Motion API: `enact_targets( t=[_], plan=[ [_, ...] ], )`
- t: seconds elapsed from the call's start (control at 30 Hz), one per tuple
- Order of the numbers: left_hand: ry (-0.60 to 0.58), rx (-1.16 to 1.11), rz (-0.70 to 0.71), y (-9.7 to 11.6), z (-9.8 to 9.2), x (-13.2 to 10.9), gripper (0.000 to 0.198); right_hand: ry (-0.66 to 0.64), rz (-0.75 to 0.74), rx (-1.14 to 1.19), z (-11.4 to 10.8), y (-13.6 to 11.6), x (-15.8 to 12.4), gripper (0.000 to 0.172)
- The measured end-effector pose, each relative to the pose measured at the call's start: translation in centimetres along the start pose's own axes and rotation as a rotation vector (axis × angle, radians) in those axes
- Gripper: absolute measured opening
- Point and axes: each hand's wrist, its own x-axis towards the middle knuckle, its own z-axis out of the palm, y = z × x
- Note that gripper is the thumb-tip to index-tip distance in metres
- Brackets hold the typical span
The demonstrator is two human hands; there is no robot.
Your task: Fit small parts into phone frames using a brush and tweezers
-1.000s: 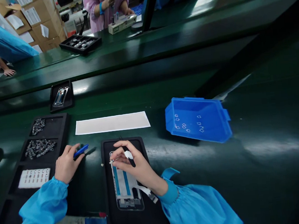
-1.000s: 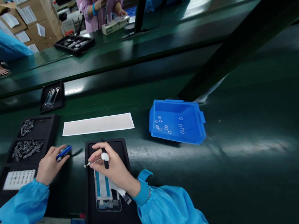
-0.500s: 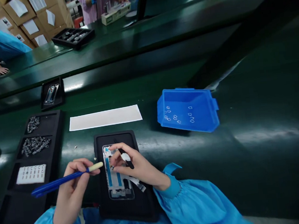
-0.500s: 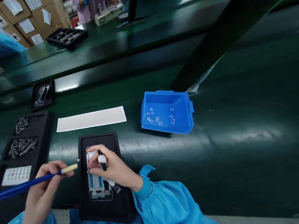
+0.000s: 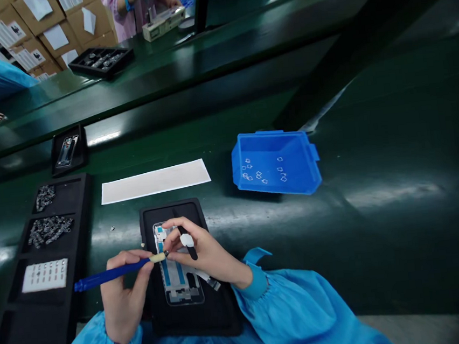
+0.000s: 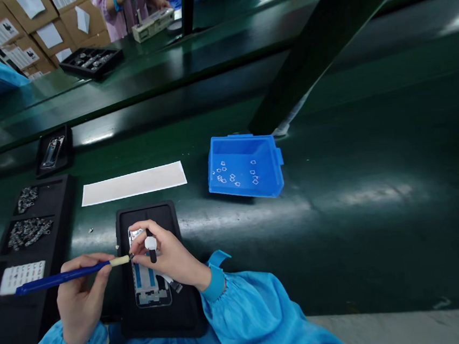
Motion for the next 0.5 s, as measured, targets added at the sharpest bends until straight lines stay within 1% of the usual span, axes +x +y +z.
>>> enact_targets(
  t=[0.27,0.43,0.5],
  plan=[
    [-0.005,0.011,0.133,0.35,0.59,0.29,0.018,0.037,-0.06,-0.083,0.19,0.1,-0.03,0.04],
    [0.013,-0.001,0.284,-0.16,0.53,0.64,0.018,0.036,-0.078,-0.083,0.09,0.33,-0.06,0.041],
    [0.051,0.0,0.272,-0.2,0.45,0.84,0.018,0.042,-0.095,-0.054,-0.01,0.44,-0.08,0.043]
  ],
)
